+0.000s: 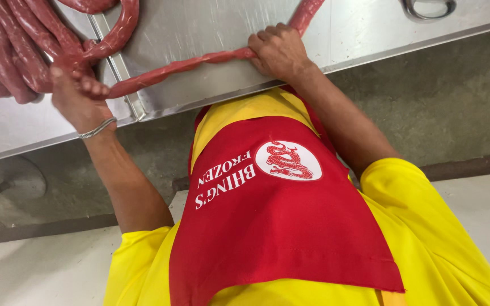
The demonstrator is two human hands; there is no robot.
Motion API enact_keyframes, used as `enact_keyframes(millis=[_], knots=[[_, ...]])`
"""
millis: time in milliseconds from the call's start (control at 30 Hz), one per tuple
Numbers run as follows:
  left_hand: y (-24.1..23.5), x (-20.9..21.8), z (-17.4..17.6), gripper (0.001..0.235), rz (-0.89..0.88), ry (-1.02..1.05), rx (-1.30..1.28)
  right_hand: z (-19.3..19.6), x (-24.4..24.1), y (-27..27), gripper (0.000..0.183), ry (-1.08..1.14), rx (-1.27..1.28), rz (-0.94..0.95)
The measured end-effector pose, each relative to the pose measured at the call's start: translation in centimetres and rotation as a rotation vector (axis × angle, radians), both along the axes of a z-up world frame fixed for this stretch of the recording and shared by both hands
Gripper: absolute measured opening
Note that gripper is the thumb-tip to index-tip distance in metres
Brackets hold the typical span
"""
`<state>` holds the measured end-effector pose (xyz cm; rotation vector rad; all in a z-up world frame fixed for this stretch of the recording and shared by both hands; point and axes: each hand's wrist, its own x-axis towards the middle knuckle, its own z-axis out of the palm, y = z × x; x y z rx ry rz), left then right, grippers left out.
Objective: The person ties sections of sausage casing using thin string, rotating the casing by hand and using shears to cut the string once each section is secured.
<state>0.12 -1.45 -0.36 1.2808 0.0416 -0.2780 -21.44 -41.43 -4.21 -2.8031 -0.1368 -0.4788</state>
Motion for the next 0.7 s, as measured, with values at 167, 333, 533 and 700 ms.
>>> enact_keyframes(millis=[167, 333, 533, 700], knots=[[-7.4, -4.1, -2.0, 0.075, -0.193, -0.593, 1.199, -1.6, 0.8, -0.5, 0.035, 0.138, 0.001, 0.060], [-21.8, -14.8, -3.3, 0.067, -0.598, -0.934, 0.964, -1.5, 0.2, -1.3, 0.037, 0.034, 0.084, 0.122], [-21.1, -15.5, -2.0, 0.037, -0.814, -0.812, 0.954, -0.1, -1.5, -6.2, 0.049, 0.124, -0.086, 0.269], [-16.4, -15.8, -0.3, 0.040, -0.753, -0.719, 0.952, 1.1, -0.8, -9.9, 0.044, 0.203, -0.269, 0.351]])
